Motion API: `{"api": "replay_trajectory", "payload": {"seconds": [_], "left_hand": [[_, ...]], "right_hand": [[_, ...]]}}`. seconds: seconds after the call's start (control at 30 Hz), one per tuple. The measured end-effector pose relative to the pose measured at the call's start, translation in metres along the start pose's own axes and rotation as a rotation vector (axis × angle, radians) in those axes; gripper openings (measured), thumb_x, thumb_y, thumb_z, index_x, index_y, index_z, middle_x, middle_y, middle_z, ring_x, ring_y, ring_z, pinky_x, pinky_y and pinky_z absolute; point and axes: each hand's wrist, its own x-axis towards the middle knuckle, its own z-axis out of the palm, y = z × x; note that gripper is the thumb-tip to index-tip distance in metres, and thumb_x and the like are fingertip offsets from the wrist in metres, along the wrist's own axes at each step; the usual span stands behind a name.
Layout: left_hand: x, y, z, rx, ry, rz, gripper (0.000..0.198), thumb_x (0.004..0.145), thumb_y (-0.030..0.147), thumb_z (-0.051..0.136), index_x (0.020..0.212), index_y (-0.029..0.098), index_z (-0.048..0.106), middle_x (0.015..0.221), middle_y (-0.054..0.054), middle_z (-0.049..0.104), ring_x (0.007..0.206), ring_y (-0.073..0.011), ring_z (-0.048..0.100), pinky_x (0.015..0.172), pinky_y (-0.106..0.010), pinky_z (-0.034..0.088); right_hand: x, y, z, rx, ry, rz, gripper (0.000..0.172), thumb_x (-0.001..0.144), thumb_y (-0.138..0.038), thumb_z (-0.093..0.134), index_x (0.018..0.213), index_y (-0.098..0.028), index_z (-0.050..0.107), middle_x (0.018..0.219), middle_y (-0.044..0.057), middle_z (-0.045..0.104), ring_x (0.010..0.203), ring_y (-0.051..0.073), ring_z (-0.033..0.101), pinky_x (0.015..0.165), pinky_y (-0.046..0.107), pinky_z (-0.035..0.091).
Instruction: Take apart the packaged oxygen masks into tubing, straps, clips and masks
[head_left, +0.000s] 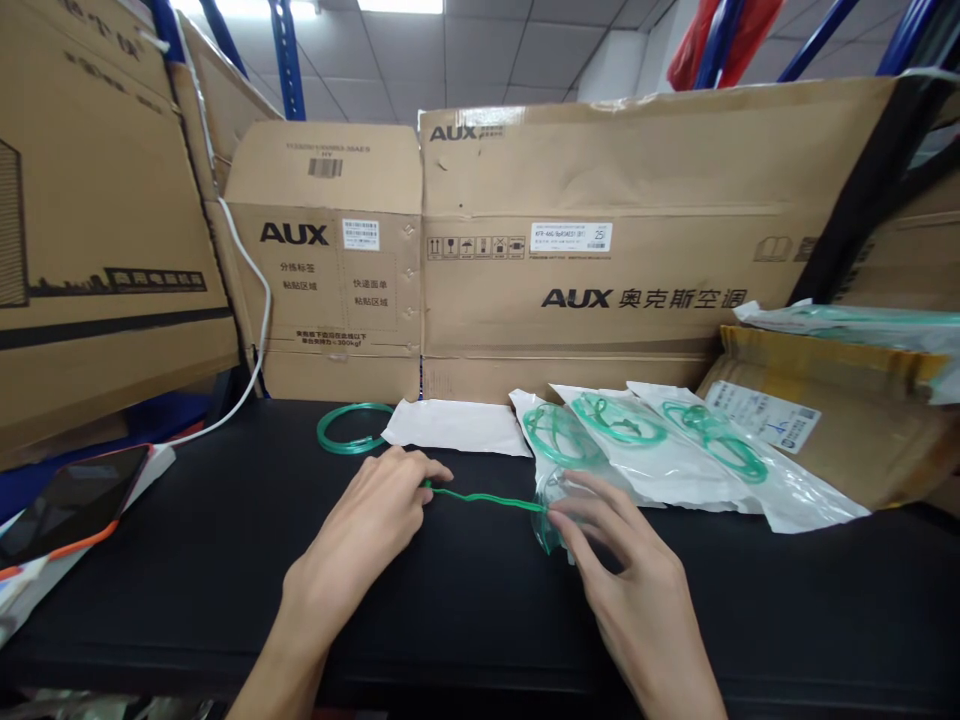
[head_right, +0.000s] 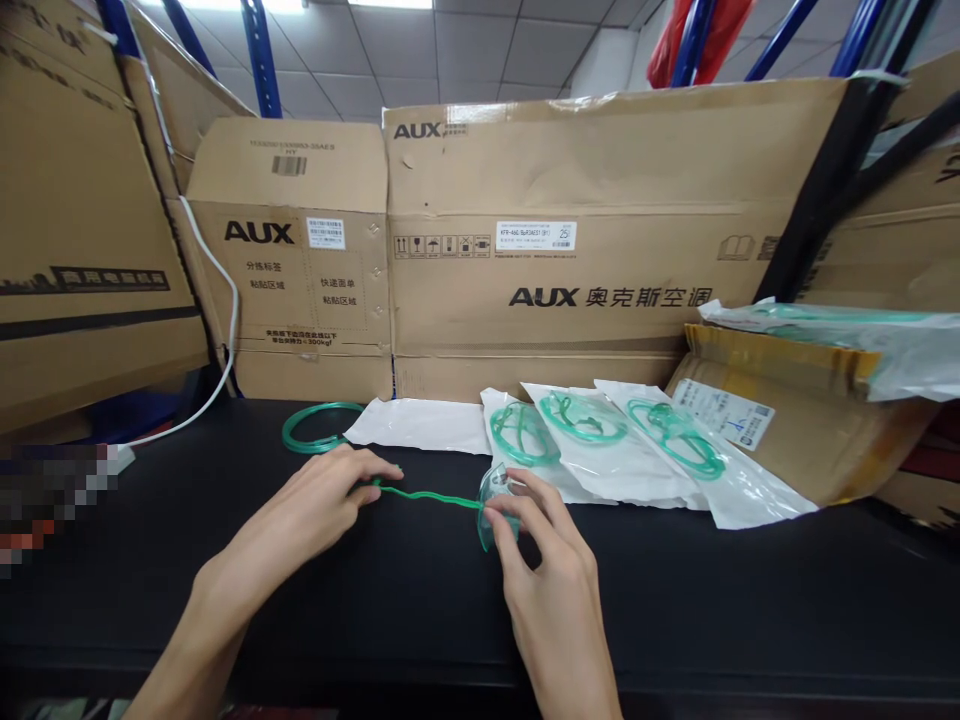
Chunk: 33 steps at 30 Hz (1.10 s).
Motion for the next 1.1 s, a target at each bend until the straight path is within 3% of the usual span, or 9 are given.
{"api": "replay_trajectory", "payload": {"seconds": [0.13,0.27,0.37,0.47,0.57,0.77,1.1], "left_hand": [[-0.006,0.026,-0.002,-0.074,-0.048,0.068,0.042,0.098,0.016,0.053,0.135,0.034,0.064,0.136,0.000,0.066,0.133,-0.0254,0.054,0.115,-0.046,0.038],[-0.009,0.063,0.001,-0.254,-0.097,0.154,0.042,0.101,0.037,0.060,0.143,0.041,0.054,0.134,0.004,0.066,0.129,-0.0229,0.056,0.112,-0.040,0.044],[-0.008,0.077,0.007,-0.297,-0.111,0.222,0.041,0.099,0.036,0.065,0.139,0.040,0.055,0.134,0.003,0.066,0.128,-0.0243,0.056,0.113,-0.042,0.042],[-0.007,0.080,0.012,-0.305,-0.085,0.250,0.031,0.100,0.031,0.065,0.130,0.035,0.061,0.132,0.003,0.068,0.126,-0.0232,0.056,0.113,-0.041,0.040],[-0.006,0.080,0.011,-0.344,-0.065,0.252,0.021,0.100,0.030,0.065,0.121,0.034,0.065,0.122,0.005,0.071,0.116,-0.0203,0.060,0.103,-0.035,0.045],[-0.005,0.081,0.008,-0.361,-0.050,0.270,0.016,0.098,0.030,0.068,0.113,0.033,0.069,0.110,0.005,0.073,0.106,-0.0189,0.062,0.096,-0.032,0.045],[-0.004,0.079,0.006,-0.355,-0.036,0.272,0.019,0.096,0.030,0.071,0.114,0.035,0.070,0.106,0.006,0.072,0.104,-0.0184,0.062,0.096,-0.032,0.044]], "right_hand": [[0.000,0.003,0.000,0.005,-0.039,0.024,0.023,0.097,-0.038,0.058,0.087,-0.025,0.075,0.127,0.011,0.069,0.113,0.032,0.070,0.086,0.045,0.058],[0.000,0.003,0.002,0.033,-0.047,0.011,0.022,0.097,-0.037,0.059,0.089,-0.025,0.076,0.127,0.011,0.069,0.114,0.031,0.069,0.096,0.048,0.056],[0.000,0.002,0.002,0.092,-0.061,0.025,0.017,0.096,-0.036,0.062,0.091,-0.026,0.076,0.128,0.010,0.068,0.112,0.029,0.071,0.090,0.041,0.061],[0.000,0.000,0.001,0.177,-0.068,0.032,0.014,0.094,-0.034,0.065,0.091,-0.027,0.077,0.128,0.008,0.068,0.112,0.026,0.071,0.085,0.034,0.064],[0.000,-0.002,0.000,0.232,-0.057,0.034,0.011,0.094,-0.032,0.067,0.091,-0.029,0.077,0.127,0.007,0.068,0.112,0.025,0.072,0.085,0.031,0.064],[0.000,-0.005,-0.003,0.283,-0.061,0.047,0.011,0.094,-0.030,0.068,0.088,-0.028,0.077,0.125,0.007,0.069,0.116,0.026,0.070,0.084,0.028,0.064],[0.000,-0.005,-0.005,0.222,-0.083,0.063,0.015,0.096,-0.035,0.065,0.090,-0.026,0.075,0.131,0.009,0.067,0.116,0.029,0.069,0.097,0.044,0.059]]}}
